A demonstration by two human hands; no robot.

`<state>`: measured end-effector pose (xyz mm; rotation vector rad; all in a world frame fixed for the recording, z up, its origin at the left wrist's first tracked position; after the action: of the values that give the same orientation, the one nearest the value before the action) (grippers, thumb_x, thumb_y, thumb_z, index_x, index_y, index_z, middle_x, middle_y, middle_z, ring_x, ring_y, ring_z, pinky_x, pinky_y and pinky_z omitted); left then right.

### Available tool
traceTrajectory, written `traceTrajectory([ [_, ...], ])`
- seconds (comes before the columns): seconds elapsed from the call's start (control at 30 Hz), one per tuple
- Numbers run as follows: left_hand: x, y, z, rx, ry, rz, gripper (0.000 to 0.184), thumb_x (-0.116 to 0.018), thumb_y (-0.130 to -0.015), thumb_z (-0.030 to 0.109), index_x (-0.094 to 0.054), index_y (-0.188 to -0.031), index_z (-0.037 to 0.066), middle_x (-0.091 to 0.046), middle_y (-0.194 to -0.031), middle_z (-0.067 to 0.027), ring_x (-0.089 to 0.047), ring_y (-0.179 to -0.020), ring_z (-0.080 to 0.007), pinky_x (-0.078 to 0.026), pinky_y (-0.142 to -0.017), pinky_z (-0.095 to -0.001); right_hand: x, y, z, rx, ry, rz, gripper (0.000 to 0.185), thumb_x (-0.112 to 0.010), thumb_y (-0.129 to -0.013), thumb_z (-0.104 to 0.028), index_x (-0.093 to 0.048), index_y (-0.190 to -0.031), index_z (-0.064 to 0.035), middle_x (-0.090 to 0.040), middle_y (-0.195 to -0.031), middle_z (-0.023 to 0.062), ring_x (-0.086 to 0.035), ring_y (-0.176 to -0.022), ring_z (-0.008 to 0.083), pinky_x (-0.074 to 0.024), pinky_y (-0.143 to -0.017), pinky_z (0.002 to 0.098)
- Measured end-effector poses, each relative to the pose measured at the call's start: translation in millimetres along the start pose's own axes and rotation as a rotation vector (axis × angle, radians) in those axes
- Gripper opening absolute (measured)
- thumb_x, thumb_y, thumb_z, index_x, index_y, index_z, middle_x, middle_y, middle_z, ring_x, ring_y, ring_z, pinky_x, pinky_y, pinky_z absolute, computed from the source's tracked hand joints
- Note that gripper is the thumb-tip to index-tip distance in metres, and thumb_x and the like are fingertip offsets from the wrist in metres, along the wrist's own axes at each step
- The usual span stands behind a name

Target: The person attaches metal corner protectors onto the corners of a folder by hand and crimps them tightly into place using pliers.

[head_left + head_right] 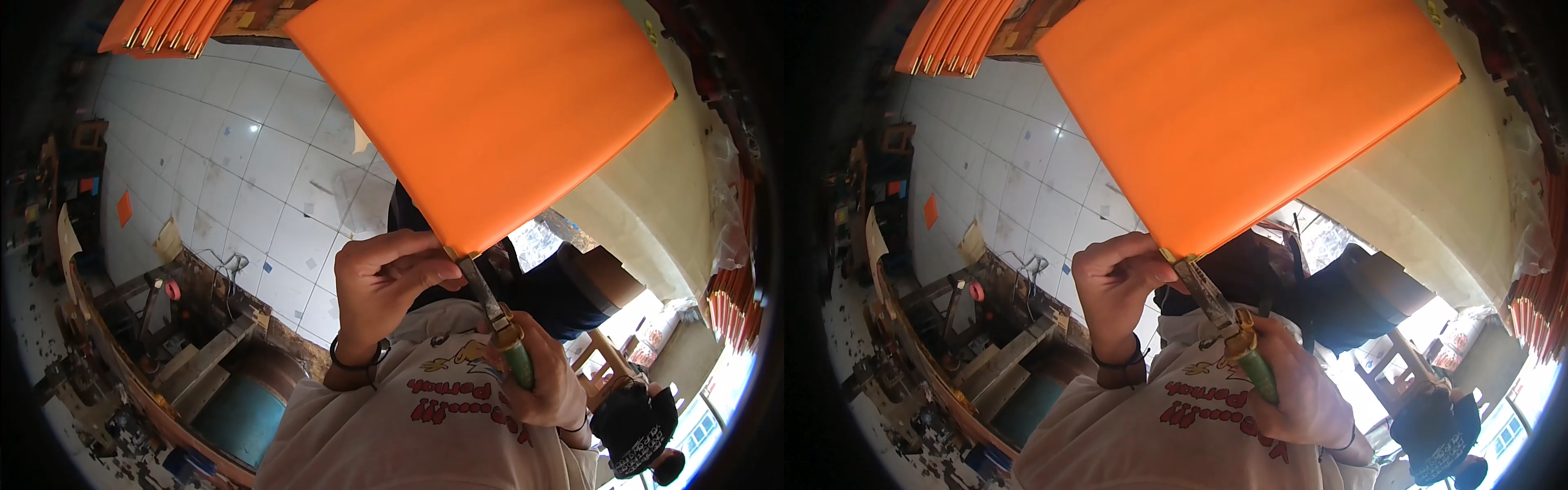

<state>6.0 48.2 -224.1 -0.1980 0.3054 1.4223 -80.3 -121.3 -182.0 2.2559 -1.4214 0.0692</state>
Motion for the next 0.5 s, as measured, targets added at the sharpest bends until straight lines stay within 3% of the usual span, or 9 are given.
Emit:
traceTrajectory([
  [0.1, 0, 1, 3, -0.019, 0.009, -0.034, 0.031, -0.07, -0.084, -0.01, -0.065, -0.114, -0.009, -0.073, -0.089, -0.0169, -0.073, -0.08, -0.0199, -0.062, -0.071, -0.026, 1, 9, 13, -0.188, -0.164, 0.062, 0.037, -0.048, -0.075, 0.009, -0.054, -0.112, 0.0079, -0.062, -0.109, 0.0224, -0.068, -0.087, 0.0303, -0.0541, -0.081, 0.0365],
  [0.17, 0, 1, 4, -0.01, -0.012, -0.037, 0.033, -0.07, -0.084, -0.01, -0.064, -0.116, -0.009, -0.073, -0.091, -0.0172, -0.073, -0.08, -0.0197, -0.062, -0.071, -0.0261, 5, 8, 10, -0.212, -0.134, 0.136, 0.034, -0.05, -0.078, 0.006, -0.054, -0.111, 0.0074, -0.065, -0.1, 0.0189, -0.069, -0.082, 0.0286, -0.0538, -0.076, 0.0353],
  [0.3, -1, 3, 3, -0.007, -0.024, -0.019, 0.034, -0.07, -0.083, -0.011, -0.064, -0.117, -0.009, -0.073, -0.092, -0.0177, -0.073, -0.08, -0.0195, -0.061, -0.071, -0.0261, 7, -2, 1, -0.166, 0.008, 0.049, 0.03, -0.055, -0.079, 0.001, -0.055, -0.109, 0.0053, -0.066, -0.081, 0.014, -0.068, -0.072, 0.0255, -0.0514, -0.067, 0.0326],
  [0.4, 0, 5, 1, 0.015, -0.009, 0.004, 0.035, -0.07, -0.082, -0.012, -0.064, -0.116, -0.009, -0.073, -0.092, -0.0178, -0.073, -0.081, -0.0196, -0.061, -0.071, -0.026, 8, -2, 4, -0.24, 0.002, 0.016, 0.047, -0.063, -0.072, 0.0, -0.053, -0.118, 0.0054, -0.067, -0.09, 0.0243, -0.067, -0.079, 0.0411, -0.0517, -0.07, 0.0405],
  [0.5, 0, 4, -1, -0.028, -0.02, -0.033, 0.035, -0.071, -0.081, -0.012, -0.064, -0.115, -0.009, -0.073, -0.09, -0.0175, -0.073, -0.081, -0.0199, -0.061, -0.069, -0.0257, 7, 0, 6, -0.268, -0.023, 0.016, 0.046, -0.065, -0.074, -0.002, -0.053, -0.118, 0.0048, -0.066, -0.085, 0.0217, -0.066, -0.077, 0.0398, -0.0515, -0.069, 0.0394],
])
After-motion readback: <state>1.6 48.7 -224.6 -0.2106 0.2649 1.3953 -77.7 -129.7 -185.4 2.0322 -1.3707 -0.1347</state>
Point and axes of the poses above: each hand's wrist, its own y-axis away from the middle knuckle, its own x-axis out of the back of the hand, z = x × y, the point moved 8 cm from there along -y, towards the middle knuckle
